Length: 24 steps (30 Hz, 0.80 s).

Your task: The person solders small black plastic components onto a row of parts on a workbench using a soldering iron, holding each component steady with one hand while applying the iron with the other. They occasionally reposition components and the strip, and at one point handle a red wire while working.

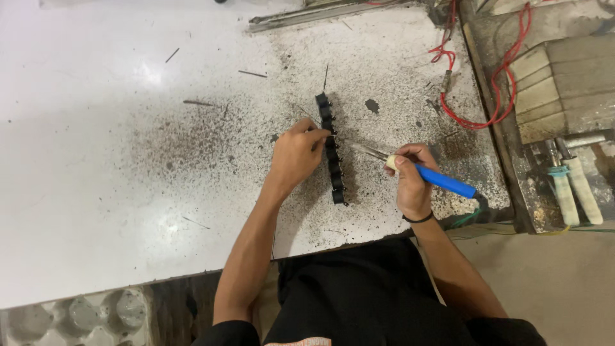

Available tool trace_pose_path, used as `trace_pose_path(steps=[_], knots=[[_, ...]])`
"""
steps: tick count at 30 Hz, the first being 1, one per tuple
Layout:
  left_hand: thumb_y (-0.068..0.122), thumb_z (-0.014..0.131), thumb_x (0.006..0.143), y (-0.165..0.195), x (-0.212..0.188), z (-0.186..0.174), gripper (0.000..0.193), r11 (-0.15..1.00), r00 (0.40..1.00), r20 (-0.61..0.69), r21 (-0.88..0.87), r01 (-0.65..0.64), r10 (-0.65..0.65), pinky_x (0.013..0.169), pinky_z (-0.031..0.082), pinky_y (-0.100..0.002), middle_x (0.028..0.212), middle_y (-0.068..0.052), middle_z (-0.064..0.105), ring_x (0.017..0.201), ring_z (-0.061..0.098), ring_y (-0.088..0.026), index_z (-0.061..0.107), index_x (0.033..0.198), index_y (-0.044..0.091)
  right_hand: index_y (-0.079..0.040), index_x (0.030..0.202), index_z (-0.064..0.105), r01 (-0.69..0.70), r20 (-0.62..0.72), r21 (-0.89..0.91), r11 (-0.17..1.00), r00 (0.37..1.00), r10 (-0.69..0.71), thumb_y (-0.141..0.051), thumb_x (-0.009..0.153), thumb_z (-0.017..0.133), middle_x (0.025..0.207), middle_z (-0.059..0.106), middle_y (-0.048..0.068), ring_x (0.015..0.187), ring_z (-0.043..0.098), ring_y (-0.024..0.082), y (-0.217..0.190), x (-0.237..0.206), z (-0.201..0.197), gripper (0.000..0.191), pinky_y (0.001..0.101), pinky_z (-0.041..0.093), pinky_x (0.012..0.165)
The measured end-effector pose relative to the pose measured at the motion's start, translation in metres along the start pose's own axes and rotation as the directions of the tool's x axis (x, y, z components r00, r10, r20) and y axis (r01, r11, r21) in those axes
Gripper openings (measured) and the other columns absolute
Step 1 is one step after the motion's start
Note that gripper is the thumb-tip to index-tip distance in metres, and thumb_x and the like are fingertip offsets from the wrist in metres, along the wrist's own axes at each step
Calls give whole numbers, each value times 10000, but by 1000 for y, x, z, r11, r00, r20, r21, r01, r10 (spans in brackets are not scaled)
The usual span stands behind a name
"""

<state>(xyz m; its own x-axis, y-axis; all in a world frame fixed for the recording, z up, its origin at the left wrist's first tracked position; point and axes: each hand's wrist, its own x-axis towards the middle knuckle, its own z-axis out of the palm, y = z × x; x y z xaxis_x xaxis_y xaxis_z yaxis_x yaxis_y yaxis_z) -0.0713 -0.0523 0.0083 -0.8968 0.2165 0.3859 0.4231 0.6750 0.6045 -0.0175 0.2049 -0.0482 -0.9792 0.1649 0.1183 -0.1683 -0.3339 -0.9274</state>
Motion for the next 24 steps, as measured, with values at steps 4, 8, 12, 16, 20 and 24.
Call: trace_pose_path(steps=[4, 8, 12, 16, 20, 24], knots=[[71, 739, 846, 6, 1, -1, 169, 1000, 998, 56, 20, 24, -25, 656, 576, -446, 879, -125, 703, 724, 708, -328, 824, 986, 113, 21, 1073, 611, 17, 16, -65, 998, 1000, -16, -56, 954, 609, 921, 665, 107, 801, 628, 158, 0, -4, 2, 142, 298, 529, 747], [37, 723, 849, 10, 2, -1, 178, 1000, 999, 42, -22, 7, -6, 671, 575, -443, 905, -139, 704, 744, 707, -338, 814, 996, 83, 14, 1046, 633, 44, 46, -120, 992, 998, -38, -70, 950, 637, 903, 669, 91, 802, 620, 135, 0, -1, 1, 127, 282, 523, 742], [14, 719, 849, 10, 3, 0, 185, 998, 999, 52, -58, 14, -11, 673, 573, -436, 906, -148, 697, 738, 706, -333, 807, 1004, 63, 10, 1043, 640, 49, 61, -143, 989, 997, -40, -78, 947, 650, 906, 670, 82, 800, 622, 132, 2, -1, 1, 131, 277, 527, 734], [13, 720, 844, 8, 4, 3, 171, 997, 998, 52, -63, 44, -41, 674, 569, -437, 893, -153, 698, 727, 705, -333, 806, 986, 54, 15, 1033, 649, 14, 51, -142, 990, 999, -7, -81, 929, 660, 919, 673, 85, 815, 636, 142, 3, 0, 1, 142, 285, 537, 745], [0, 734, 832, 5, 5, 6, 160, 995, 998, 53, -80, 50, -46, 650, 576, -415, 889, -153, 703, 709, 707, -317, 806, 971, 35, 11, 1022, 653, 13, 49, -129, 992, 999, -6, -96, 922, 648, 915, 681, 97, 804, 645, 148, 2, 2, 0, 147, 293, 548, 738], [-10, 742, 832, 4, 7, 8, 165, 995, 994, 82, -67, 76, -70, 615, 584, -382, 889, -141, 713, 675, 714, -276, 806, 979, 28, 12, 1009, 648, 19, 53, -104, 994, 999, -13, -96, 926, 642, 909, 678, 111, 799, 636, 150, 2, 3, 0, 136, 305, 546, 742]])
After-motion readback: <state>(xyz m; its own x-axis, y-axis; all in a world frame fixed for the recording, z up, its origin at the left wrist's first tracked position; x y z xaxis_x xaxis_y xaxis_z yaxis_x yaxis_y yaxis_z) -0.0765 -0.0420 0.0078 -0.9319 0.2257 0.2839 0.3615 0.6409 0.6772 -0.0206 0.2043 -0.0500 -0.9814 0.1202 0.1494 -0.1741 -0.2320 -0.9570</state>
